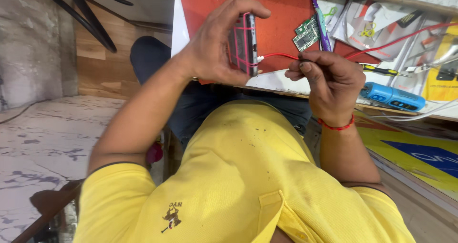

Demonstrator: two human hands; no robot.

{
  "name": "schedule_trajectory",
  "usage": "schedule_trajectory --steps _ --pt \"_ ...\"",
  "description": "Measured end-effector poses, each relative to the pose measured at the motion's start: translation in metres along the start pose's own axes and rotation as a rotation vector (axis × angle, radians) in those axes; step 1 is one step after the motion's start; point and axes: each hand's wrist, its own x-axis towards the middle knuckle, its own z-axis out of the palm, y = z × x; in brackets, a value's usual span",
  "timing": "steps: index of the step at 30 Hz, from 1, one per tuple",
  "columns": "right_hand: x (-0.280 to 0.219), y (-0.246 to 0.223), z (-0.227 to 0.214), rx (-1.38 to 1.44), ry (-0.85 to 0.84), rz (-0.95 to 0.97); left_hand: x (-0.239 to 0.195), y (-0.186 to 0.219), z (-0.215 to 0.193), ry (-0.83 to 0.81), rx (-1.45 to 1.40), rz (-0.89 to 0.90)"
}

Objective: The person is repairing a smartphone by connecting a battery to a circuit board using wires. They use tweezers to adjust the connection points and secure the battery to the phone with rubber bands. The person also handles a small red box and a circuit board separately on the workbench.

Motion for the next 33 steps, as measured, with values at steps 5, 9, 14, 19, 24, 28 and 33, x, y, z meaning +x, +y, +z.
schedule_trajectory --steps 5,9,14,19,24,28,33 --pt "0.004 0.007 -0.002 0.003 0.071 -0.084 -0.002 -0.007 0.023 0.133 -0.043 0.058" --pt "0.015 -0.005 0.003 -0.140 0.045 -0.211 0.003 0.001 0.024 0.166 0.046 0.119" --pt "0.022 -0.034 0.014 -0.060 0.057 -0.141 0.005 0.004 0.034 0.153 0.078 0.059" --pt "0.028 -0.041 0.022 0.020 0.045 -0.169 0.010 0.006 0.026 0.089 0.009 0.141" --pt "0.022 -0.028 0.025 0.155 0.028 -0.177 0.016 0.003 0.011 -0.068 -0.004 0.213" --pt "0.014 -0.020 0.022 0.102 0.060 -0.180 0.015 0.003 0.018 -0.112 0.039 0.115" --pt "0.011 -0.011 0.015 0.153 0.122 -0.161 0.015 0.011 0.049 0.064 0.193 0.175"
